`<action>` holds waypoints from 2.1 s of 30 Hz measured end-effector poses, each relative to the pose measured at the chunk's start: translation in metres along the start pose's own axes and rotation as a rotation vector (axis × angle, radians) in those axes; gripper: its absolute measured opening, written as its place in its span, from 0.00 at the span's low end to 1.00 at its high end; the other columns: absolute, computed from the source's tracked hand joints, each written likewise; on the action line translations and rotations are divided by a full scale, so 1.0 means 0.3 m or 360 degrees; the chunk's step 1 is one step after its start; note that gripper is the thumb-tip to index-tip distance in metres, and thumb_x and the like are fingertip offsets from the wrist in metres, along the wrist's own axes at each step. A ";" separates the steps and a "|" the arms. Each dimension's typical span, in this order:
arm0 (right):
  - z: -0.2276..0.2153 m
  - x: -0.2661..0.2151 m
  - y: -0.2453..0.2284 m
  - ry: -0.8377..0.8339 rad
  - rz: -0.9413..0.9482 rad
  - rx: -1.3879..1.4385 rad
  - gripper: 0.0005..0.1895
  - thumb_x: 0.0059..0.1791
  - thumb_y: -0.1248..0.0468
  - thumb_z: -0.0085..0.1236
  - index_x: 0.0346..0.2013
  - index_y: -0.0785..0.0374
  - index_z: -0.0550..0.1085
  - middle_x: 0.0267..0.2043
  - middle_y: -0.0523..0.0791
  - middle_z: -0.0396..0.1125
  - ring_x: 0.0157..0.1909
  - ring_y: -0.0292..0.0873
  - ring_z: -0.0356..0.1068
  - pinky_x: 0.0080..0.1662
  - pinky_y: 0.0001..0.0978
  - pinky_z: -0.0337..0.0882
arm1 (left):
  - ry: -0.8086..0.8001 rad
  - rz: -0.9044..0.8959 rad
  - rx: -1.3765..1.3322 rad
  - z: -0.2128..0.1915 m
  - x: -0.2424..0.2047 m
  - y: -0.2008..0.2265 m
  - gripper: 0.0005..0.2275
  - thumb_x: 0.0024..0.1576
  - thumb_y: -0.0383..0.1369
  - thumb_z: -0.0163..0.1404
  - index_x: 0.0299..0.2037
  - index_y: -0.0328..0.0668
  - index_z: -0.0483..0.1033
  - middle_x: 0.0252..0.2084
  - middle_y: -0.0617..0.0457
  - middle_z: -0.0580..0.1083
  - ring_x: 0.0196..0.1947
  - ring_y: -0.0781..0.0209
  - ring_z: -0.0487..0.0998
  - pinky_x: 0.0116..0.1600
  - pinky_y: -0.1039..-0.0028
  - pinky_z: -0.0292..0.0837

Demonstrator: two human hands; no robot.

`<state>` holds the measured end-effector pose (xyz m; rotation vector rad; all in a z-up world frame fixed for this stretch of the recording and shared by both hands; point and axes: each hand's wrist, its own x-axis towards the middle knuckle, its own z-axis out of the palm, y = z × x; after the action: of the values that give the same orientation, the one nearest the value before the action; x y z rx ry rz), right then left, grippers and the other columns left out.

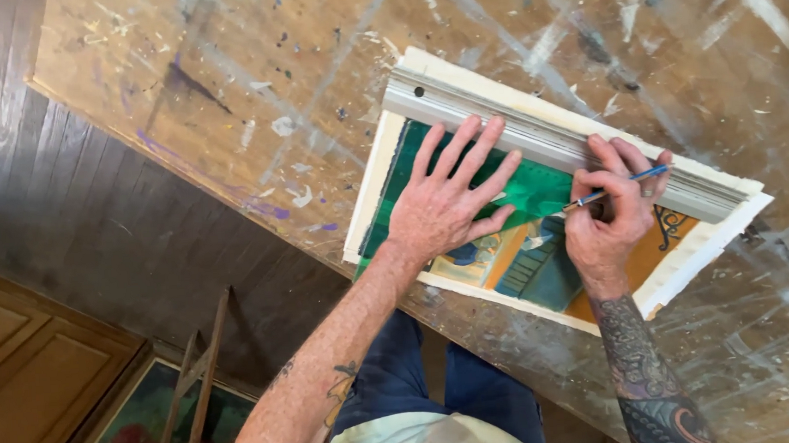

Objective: Using a ruler, triangle, and pencil to mark measurements on a printed canvas for layout.

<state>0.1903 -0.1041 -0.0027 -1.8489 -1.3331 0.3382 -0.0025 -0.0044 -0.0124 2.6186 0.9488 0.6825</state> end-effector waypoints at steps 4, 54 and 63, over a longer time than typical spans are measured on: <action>0.007 0.004 -0.014 0.0006 0.0035 -0.0011 0.10 0.54 0.78 0.65 0.34 0.64 0.74 0.57 0.54 0.77 0.61 0.56 0.70 0.75 0.49 0.40 | -0.0019 0.0002 -0.0001 -0.007 -0.007 -0.004 0.23 0.63 0.50 0.43 0.66 0.56 0.71 0.73 0.43 0.63 0.72 0.42 0.67 0.72 0.42 0.60; 0.004 0.019 -0.078 -0.0186 0.0055 -0.0160 0.12 0.55 0.78 0.59 0.38 0.63 0.66 0.58 0.57 0.71 0.62 0.63 0.67 0.75 0.65 0.39 | -0.0561 0.0010 -0.0161 -0.120 0.005 -0.041 0.26 0.60 0.35 0.55 0.71 0.48 0.68 0.76 0.43 0.55 0.77 0.45 0.58 0.78 0.48 0.56; -0.002 0.005 -0.054 -0.0198 0.0082 -0.0133 0.10 0.56 0.75 0.61 0.38 0.63 0.68 0.59 0.57 0.72 0.63 0.63 0.67 0.76 0.62 0.36 | -0.0365 0.0276 -0.0063 -0.114 0.000 -0.333 0.29 0.62 0.36 0.66 0.70 0.49 0.65 0.72 0.48 0.65 0.73 0.52 0.65 0.75 0.48 0.52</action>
<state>0.1806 -0.1012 0.0101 -1.9615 -1.4037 0.4372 -0.0731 0.0734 -0.0235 2.6929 0.6417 0.4214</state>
